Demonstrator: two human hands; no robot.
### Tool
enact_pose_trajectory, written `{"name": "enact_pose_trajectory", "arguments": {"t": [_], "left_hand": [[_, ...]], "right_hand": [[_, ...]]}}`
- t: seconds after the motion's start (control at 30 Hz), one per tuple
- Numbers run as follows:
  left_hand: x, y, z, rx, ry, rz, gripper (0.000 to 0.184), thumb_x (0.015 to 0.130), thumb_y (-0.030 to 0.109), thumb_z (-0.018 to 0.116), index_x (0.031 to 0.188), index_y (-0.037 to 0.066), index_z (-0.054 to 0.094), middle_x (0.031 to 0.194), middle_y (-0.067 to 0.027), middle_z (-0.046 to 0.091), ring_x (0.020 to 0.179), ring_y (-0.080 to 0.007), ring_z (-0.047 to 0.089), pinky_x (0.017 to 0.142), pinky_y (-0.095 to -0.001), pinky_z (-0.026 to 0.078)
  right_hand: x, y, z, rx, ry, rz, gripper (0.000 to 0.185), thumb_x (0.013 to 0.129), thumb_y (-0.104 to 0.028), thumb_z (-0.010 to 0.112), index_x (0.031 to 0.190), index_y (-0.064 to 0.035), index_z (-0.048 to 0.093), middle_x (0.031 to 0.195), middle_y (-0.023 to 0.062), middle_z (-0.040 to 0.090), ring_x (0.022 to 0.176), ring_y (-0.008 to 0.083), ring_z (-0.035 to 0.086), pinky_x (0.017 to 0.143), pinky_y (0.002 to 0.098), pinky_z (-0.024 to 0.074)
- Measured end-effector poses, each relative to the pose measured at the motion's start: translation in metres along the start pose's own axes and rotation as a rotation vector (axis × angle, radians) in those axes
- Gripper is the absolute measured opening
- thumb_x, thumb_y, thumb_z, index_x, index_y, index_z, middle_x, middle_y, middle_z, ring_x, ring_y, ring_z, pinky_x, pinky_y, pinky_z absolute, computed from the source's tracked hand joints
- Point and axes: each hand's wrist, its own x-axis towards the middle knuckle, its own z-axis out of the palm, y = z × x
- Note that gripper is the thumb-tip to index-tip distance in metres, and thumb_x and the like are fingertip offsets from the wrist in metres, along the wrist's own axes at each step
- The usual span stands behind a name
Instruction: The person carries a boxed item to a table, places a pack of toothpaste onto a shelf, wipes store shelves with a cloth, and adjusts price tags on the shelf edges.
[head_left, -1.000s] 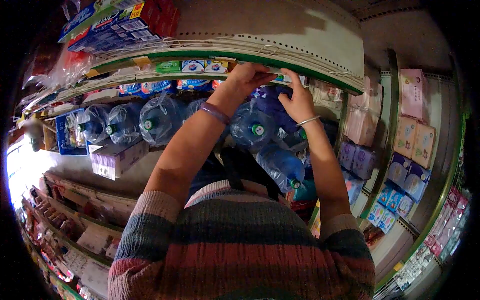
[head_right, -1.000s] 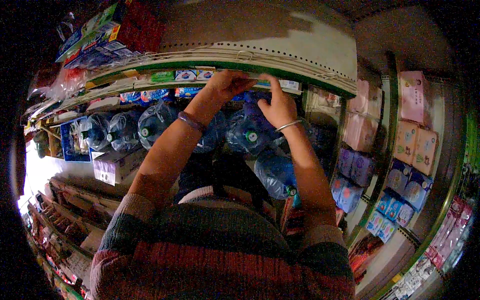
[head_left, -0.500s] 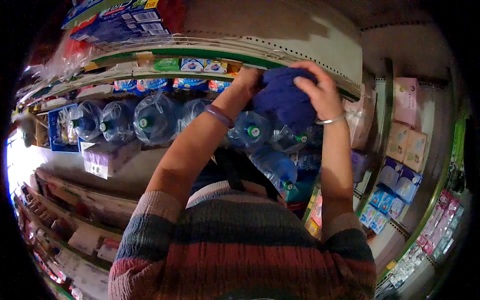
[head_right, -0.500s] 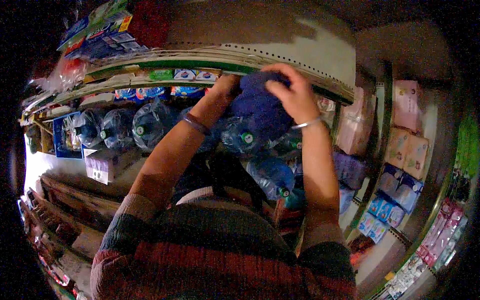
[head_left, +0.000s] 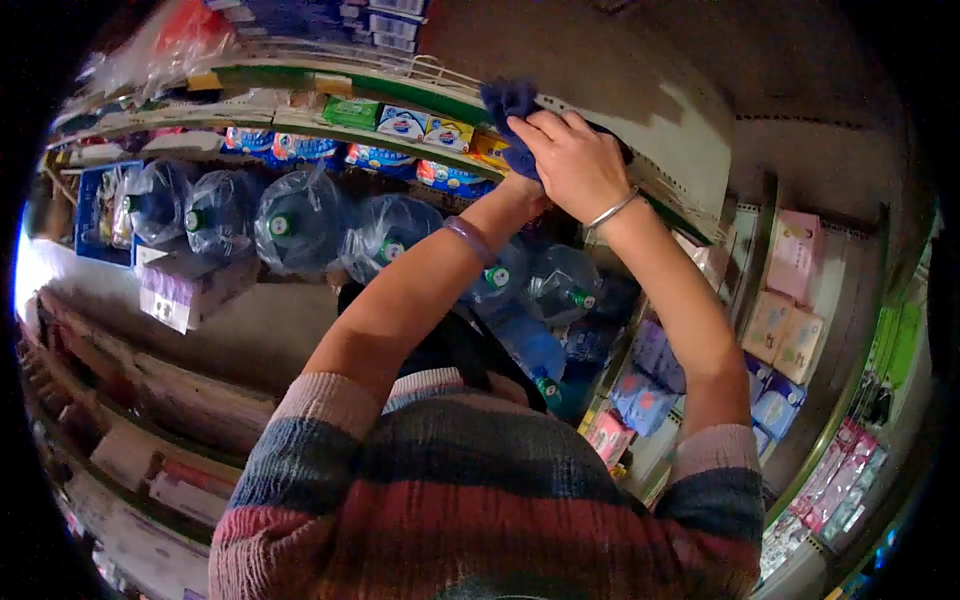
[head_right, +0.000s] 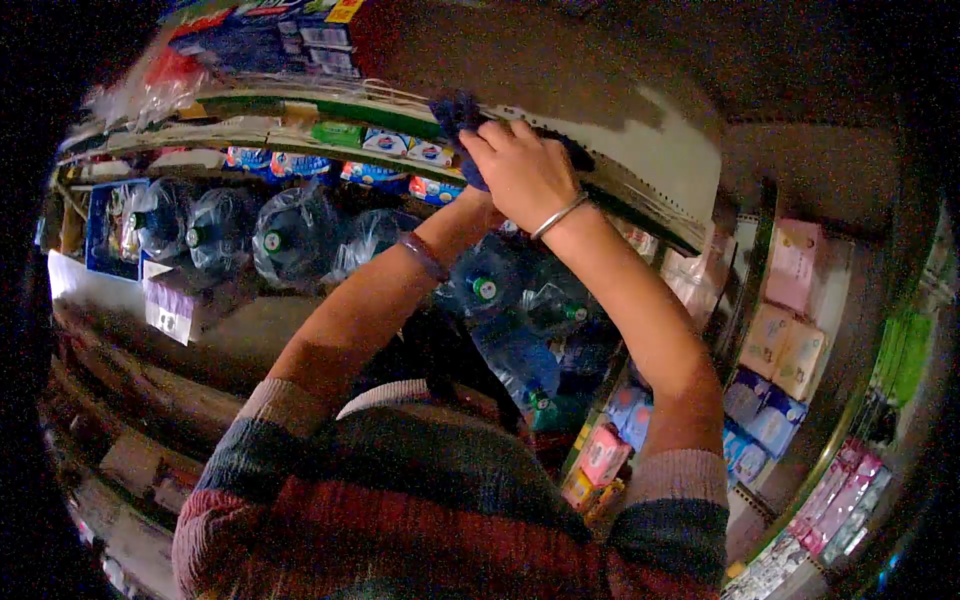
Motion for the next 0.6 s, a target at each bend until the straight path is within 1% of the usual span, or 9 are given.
{"name": "enact_pose_trajectory", "arguments": {"t": [0.03,0.13,0.23,0.27,0.33,0.43,0.53,0.6], "left_hand": [[0.0,-0.003,-0.003,0.004,-0.002,0.021,0.02,0.088,0.022,0.05,0.105,0.012,0.054,0.097,-0.0068,0.061,0.087,-0.0194,0.06,0.069,-0.0339,0.051],[0.009,-0.016,-0.011,0.034,-0.026,0.1,0.019,0.089,0.025,0.048,0.103,0.013,0.055,0.097,-0.0065,0.061,0.087,-0.0189,0.06,0.069,-0.0335,0.05],[0.02,-0.034,-0.022,0.117,-0.084,0.24,0.02,0.09,0.028,0.046,0.101,0.014,0.055,0.096,-0.0062,0.061,0.087,-0.0185,0.059,0.069,-0.0332,0.048],[0.024,-0.041,-0.025,0.152,-0.11,0.305,0.021,0.09,0.03,0.046,0.1,0.014,0.055,0.096,-0.0061,0.061,0.087,-0.0183,0.059,0.069,-0.0331,0.048],[0.027,-0.046,-0.027,0.218,-0.195,0.541,0.019,0.089,0.022,0.048,0.104,0.013,0.055,0.102,-0.0076,0.06,0.09,-0.0187,0.058,0.073,-0.0336,0.048],[0.016,-0.032,-0.02,0.084,-0.064,0.237,0.019,0.089,0.019,0.048,0.105,0.013,0.055,0.103,-0.0078,0.06,0.09,-0.0188,0.058,0.073,-0.0339,0.048],[0.008,-0.017,-0.011,0.022,-0.007,0.098,0.02,0.088,0.017,0.049,0.107,0.012,0.055,0.104,-0.0081,0.06,0.091,-0.0189,0.058,0.073,-0.0343,0.048],[0.005,-0.011,-0.006,0.008,0.012,0.047,0.021,0.088,0.015,0.049,0.107,0.011,0.055,0.105,-0.0082,0.06,0.091,-0.019,0.058,0.074,-0.0345,0.048]], "right_hand": [[0.004,0.001,0.002,-0.06,-0.024,-0.037,0.033,0.073,-0.011,0.057,0.107,-0.012,0.06,0.097,0.0023,0.057,0.086,0.0231,0.056,0.064,0.0341,0.0525],[0.012,-0.007,0.005,-0.207,-0.192,-0.041,0.023,0.077,-0.012,0.053,0.097,-0.005,0.062,0.093,0.0077,0.058,0.088,0.0272,0.057,0.063,0.0356,0.0538],[0.019,-0.015,0.005,-0.279,-0.233,-0.055,0.018,0.078,-0.013,0.053,0.09,-0.0019,0.061,0.091,0.01,0.058,0.085,0.0281,0.058,0.06,0.0357,0.0541],[0.019,-0.015,0.005,-0.282,-0.263,-0.048,0.021,0.077,-0.012,0.053,0.095,-0.0021,0.059,0.091,0.0097,0.057,0.086,0.0275,0.058,0.061,0.0357,0.0536],[0.02,-0.017,0.005,-0.288,-0.32,-0.037,0.029,0.076,-0.009,0.053,0.104,-0.0025,0.056,0.091,0.009,0.055,0.088,0.0265,0.057,0.063,0.0357,0.0527],[0.017,-0.018,0.002,-0.282,-0.319,-0.037,0.03,0.077,-0.009,0.052,0.106,-0.0032,0.056,0.092,0.0087,0.055,0.088,0.0265,0.057,0.063,0.0353,0.0527],[0.018,-0.016,0.001,-0.274,-0.343,-0.04,0.033,0.077,-0.01,0.052,0.11,-0.0059,0.056,0.093,0.0078,0.055,0.089,0.0249,0.057,0.064,0.0351,0.0526],[0.015,-0.012,-0.001,-0.234,-0.398,-0.031,0.035,0.077,-0.012,0.053,0.112,-0.0074,0.056,0.093,0.0089,0.057,0.088,0.0261,0.058,0.066,0.0375,0.0523]]}}
